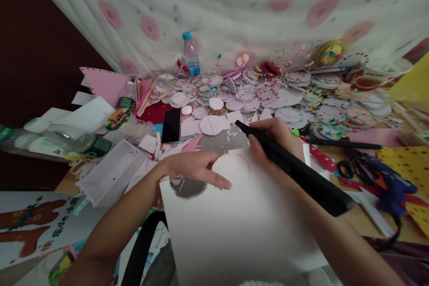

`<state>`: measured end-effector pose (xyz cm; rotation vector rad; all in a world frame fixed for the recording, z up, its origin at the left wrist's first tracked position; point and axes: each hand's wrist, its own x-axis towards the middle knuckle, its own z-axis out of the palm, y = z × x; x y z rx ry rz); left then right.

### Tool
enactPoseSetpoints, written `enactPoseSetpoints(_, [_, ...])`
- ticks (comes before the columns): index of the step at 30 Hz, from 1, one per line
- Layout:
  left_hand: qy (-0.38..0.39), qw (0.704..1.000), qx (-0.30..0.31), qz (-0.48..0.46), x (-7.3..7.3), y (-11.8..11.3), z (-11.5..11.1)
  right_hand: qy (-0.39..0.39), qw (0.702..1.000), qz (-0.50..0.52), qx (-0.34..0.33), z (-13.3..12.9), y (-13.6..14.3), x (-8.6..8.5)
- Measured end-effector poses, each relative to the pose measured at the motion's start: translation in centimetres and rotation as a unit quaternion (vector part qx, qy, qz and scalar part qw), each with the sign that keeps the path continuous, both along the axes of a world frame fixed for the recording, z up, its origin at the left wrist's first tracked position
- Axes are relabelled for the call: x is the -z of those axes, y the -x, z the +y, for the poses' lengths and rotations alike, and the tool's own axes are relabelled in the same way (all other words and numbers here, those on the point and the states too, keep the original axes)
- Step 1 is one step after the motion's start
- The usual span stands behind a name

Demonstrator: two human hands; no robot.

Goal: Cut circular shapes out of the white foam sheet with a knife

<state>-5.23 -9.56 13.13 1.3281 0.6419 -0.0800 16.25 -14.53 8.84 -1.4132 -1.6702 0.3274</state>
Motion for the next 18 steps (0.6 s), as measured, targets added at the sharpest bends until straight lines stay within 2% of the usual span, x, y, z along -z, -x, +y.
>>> enactPoseSetpoints(4, [0.086,0.994,-0.068,-0.026,1.8,-0.1,-1.1,-0.013,1.0,0.006,-0.014,-0.3,0.0,-0.4])
enactPoseSetpoints(8, [0.132,0.984,-0.118,-0.034,3.0,0.2,-1.4,-0.016,1.0,0.004,-0.019,-0.6,0.1,-0.8])
enactPoseSetpoints(16, [0.124,0.984,-0.115,-0.056,5.0,0.2,-0.8,-0.026,0.999,0.012,-0.014,-0.6,0.4,-0.4])
enactPoseSetpoints(18, [0.144,0.982,-0.11,-0.058,5.4,0.2,-0.8,-0.021,1.0,0.011,-0.011,-0.7,0.5,-0.5])
